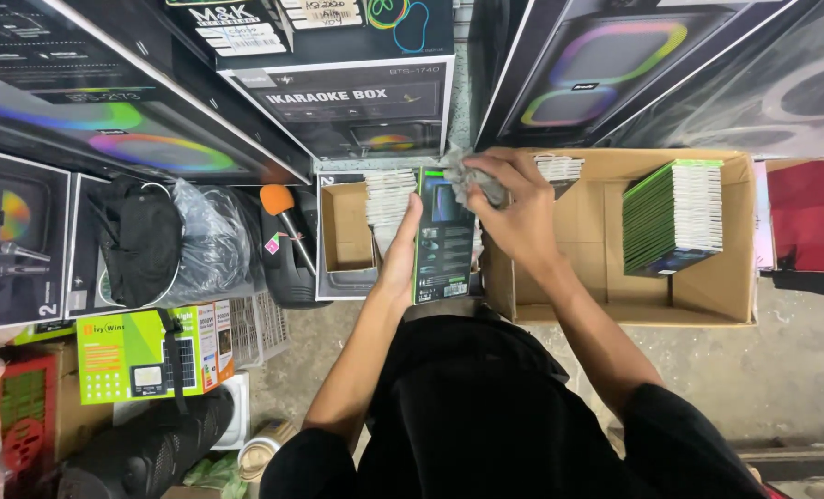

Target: The recorder wipes down packaged screen protectors with a cloth and organizes them into a cardboard box.

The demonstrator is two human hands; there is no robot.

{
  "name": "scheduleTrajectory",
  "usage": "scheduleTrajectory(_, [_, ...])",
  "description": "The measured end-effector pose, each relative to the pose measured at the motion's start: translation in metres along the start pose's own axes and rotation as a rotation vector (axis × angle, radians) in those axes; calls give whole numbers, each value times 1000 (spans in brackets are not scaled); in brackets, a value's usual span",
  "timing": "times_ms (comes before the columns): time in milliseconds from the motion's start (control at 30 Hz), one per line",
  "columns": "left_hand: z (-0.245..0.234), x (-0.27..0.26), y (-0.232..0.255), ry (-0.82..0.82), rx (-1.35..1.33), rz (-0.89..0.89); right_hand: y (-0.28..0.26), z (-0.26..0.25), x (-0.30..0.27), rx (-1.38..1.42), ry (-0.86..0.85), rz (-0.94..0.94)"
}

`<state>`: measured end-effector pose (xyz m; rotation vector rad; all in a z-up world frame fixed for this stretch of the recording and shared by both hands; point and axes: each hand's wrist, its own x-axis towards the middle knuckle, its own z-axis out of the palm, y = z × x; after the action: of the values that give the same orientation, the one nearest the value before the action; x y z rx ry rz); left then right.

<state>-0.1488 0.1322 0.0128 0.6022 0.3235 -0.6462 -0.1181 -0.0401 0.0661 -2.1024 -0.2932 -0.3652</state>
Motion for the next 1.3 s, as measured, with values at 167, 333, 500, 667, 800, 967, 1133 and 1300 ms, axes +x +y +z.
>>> scheduleTrajectory(167, [-16,-1,-8,-55,-205,29,-17,25,-8,15,1,-91])
scheduleTrajectory(333, [-51,7,-9,38,-312,197,-27,49,-24,90,-115,-164])
scheduleTrajectory(500, [-42,-17,14,39,-296,257,-18,52,-22,95,-172,-229])
scheduleTrajectory(667, [-57,-20,16,38,-286,272,-33,72,-35,88,-119,-87])
scheduleTrajectory(800, [-68,-23,29,76,-291,276,-56,88,-62,216,-268,-144])
scheduleTrajectory(967, [-67,-44,57,111,-229,434,-47,89,-67,199,-343,-130])
scheduleTrajectory(1133, [-86,-39,50,58,-219,418,-53,102,-67,183,-340,-128])
scheduleTrajectory(1300, [-110,-29,6,-63,-324,338,-56,114,-29,110,-173,-166])
